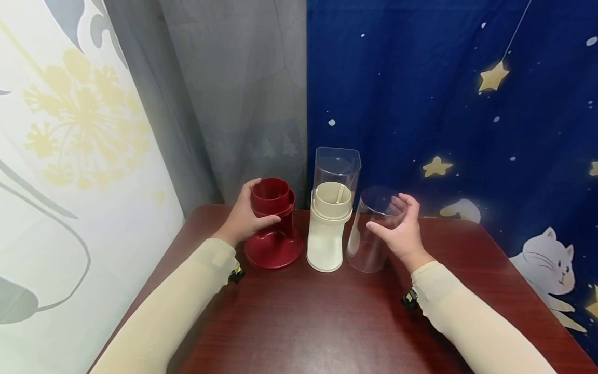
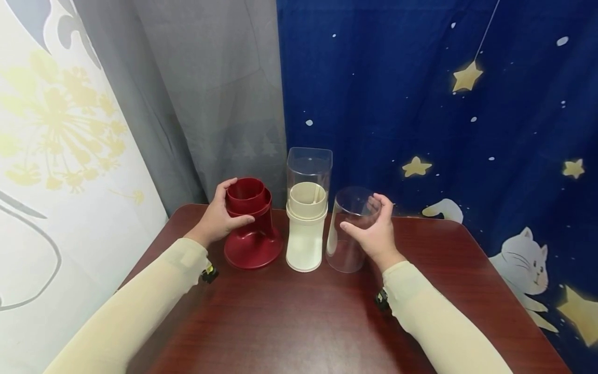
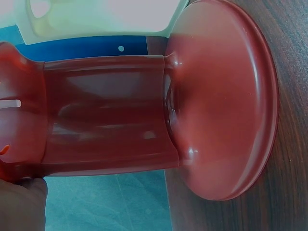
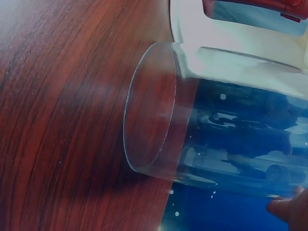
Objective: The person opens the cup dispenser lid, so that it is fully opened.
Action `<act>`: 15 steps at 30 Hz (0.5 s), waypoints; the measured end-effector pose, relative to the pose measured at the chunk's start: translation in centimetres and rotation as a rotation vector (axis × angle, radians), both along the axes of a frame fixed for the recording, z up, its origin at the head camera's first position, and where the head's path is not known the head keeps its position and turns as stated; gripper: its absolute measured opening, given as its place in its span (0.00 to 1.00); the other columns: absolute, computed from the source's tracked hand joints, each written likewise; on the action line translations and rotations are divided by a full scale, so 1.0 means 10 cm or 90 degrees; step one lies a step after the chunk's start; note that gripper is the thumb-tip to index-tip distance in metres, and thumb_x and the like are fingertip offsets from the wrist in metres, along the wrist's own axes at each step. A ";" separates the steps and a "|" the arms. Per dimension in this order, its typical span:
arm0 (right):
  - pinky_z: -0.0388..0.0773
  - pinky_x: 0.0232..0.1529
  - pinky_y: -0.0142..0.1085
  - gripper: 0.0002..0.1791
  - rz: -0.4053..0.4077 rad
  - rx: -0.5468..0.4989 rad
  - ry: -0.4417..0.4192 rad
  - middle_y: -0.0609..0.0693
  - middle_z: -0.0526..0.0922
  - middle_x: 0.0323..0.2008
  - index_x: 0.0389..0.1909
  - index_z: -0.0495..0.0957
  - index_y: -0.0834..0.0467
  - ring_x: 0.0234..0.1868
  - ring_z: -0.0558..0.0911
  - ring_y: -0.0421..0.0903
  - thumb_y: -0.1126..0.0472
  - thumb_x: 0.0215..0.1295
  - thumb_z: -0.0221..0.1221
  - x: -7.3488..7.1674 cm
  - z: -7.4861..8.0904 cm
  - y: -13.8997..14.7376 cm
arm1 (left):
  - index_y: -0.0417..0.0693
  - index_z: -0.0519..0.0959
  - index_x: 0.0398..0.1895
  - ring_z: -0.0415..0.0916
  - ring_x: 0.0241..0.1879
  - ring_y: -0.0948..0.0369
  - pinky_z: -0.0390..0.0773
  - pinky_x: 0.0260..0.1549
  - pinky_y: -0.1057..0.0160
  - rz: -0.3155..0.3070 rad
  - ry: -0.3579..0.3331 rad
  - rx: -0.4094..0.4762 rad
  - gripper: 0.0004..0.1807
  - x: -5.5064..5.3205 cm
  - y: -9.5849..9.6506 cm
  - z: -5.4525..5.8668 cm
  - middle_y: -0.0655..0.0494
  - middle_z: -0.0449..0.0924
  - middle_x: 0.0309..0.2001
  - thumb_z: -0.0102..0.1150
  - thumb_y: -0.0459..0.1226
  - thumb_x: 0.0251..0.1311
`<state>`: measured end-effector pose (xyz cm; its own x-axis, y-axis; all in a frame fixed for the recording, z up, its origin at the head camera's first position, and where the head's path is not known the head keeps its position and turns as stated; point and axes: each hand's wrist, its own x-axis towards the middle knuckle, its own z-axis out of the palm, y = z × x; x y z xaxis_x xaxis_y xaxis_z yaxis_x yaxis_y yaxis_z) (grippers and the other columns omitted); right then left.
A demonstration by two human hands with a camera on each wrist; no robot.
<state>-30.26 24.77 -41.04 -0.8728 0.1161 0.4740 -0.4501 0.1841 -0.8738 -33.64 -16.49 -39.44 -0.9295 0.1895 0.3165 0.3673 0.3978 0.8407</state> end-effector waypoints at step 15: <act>0.56 0.82 0.50 0.67 -0.048 0.106 -0.025 0.58 0.53 0.83 0.84 0.42 0.49 0.83 0.57 0.56 0.69 0.52 0.78 0.06 0.12 0.09 | 0.56 0.49 0.83 0.65 0.72 0.47 0.82 0.60 0.41 -0.001 -0.004 -0.010 0.61 0.07 0.00 0.07 0.47 0.62 0.76 0.83 0.41 0.53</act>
